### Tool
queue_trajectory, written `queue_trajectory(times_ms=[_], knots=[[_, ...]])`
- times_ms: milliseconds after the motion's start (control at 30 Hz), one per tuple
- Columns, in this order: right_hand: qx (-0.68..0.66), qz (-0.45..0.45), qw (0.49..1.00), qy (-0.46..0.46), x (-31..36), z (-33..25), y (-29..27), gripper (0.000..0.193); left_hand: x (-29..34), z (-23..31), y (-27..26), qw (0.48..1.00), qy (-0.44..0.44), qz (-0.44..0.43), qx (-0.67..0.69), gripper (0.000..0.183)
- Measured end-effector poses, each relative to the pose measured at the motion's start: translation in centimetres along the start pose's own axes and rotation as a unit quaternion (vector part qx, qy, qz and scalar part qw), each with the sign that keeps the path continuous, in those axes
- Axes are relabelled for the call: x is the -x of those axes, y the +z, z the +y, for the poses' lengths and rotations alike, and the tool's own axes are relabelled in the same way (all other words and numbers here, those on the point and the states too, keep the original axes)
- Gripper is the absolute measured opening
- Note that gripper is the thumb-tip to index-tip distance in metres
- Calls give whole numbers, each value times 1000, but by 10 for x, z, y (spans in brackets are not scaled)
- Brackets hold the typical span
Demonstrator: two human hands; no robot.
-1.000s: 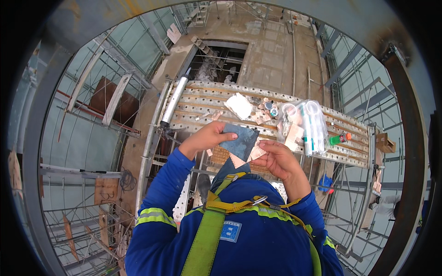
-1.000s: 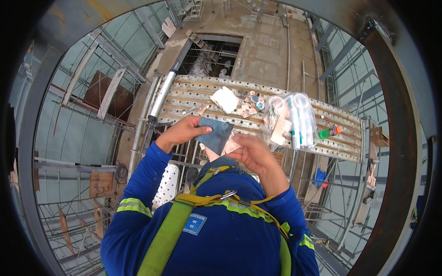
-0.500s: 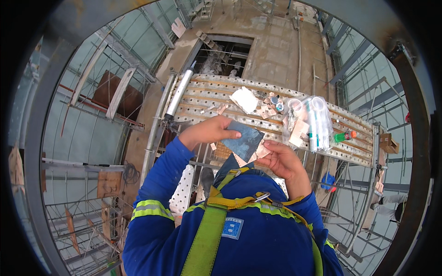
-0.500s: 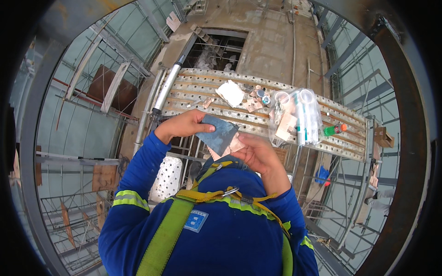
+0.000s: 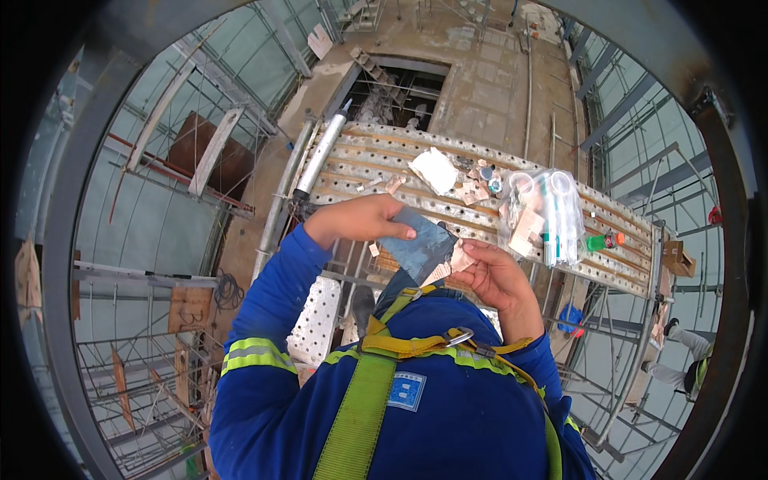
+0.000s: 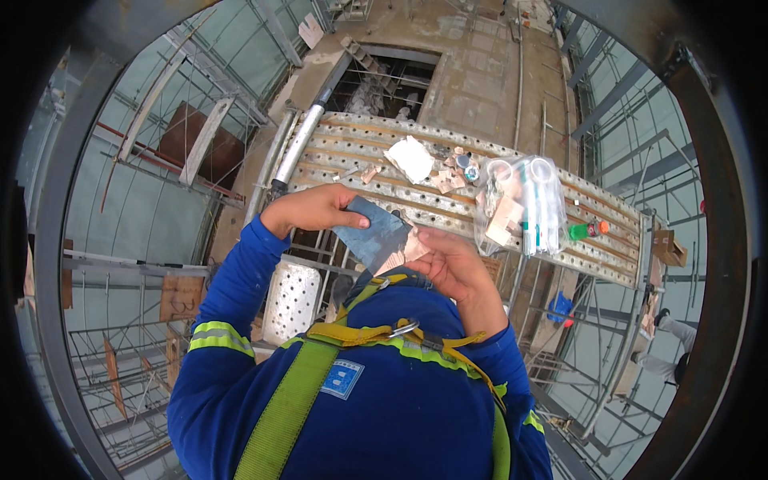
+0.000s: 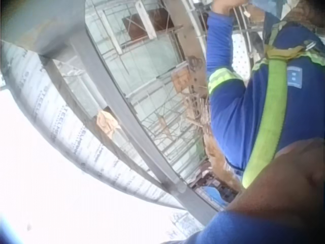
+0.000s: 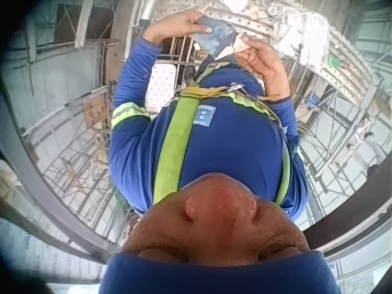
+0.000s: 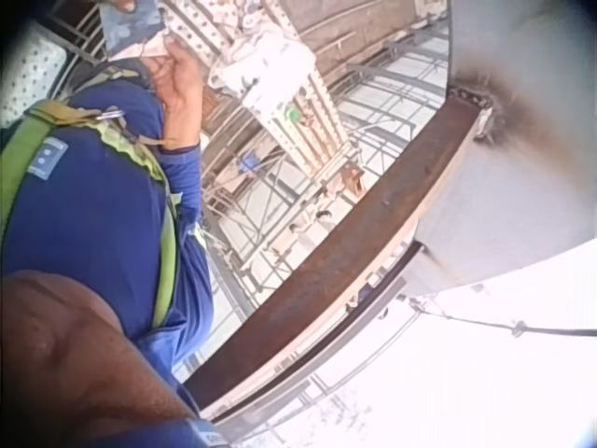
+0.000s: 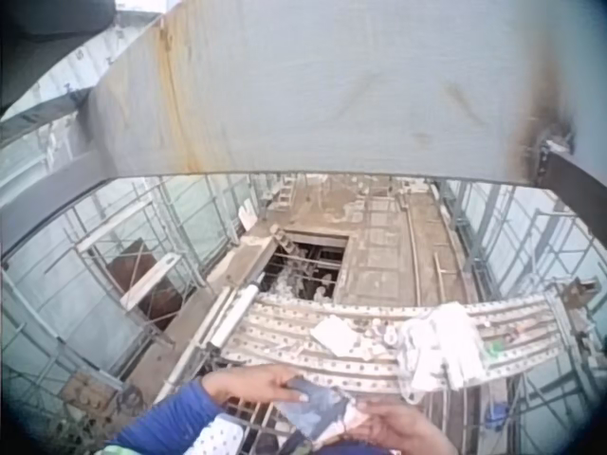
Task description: The person sets down a caulking gun, picks up a scraper blade and paper, and scrapes sealant from the glass canopy overhead, wiping residue onto the paper.
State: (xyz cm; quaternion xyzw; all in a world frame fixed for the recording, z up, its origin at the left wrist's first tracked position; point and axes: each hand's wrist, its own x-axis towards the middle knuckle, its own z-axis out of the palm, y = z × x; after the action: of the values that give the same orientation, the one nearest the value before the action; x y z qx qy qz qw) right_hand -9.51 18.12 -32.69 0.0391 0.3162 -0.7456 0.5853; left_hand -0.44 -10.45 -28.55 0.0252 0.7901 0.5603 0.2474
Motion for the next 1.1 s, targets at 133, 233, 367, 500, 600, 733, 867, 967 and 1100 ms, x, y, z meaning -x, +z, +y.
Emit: queue_trajectory(times_ms=[133, 233, 367, 500, 600, 733, 867, 967, 1100], knots=[[2, 1, 1000, 2, -3, 0, 0, 25, 7, 4, -1, 1000, -2, -9, 6, 31], [6, 14, 1000, -5, -4, 0, -2, 24, 10, 12, -3, 1000, -7, -18, -18, 31], [23, 57, 992, -114, 3, -18, -21, 20, 21, 13, -12, 951, -122, -42, -280, 35], [60, 111, 967, -222, 16, -46, -24, 18, 46, -9, -14, 984, -85, 78, -136, 34], [69, 121, 961, -238, 20, -52, -23, 19, 43, -12, -5, 948, 49, 245, -196, 31], [51, 121, 958, -256, 20, -47, -30, 24, 34, -3, 5, 957, -156, 233, 80, 43], [84, 149, 950, -261, 26, -47, -34, 31, 28, -85, 38, 917, -267, 237, 179, 57], [128, 182, 938, -266, 27, -45, -49, 34, 39, -146, 72, 897, -327, 242, 173, 54], [168, 197, 930, -262, 27, -48, -49, 29, 60, -212, 101, 870, -306, 346, 174, 36]])
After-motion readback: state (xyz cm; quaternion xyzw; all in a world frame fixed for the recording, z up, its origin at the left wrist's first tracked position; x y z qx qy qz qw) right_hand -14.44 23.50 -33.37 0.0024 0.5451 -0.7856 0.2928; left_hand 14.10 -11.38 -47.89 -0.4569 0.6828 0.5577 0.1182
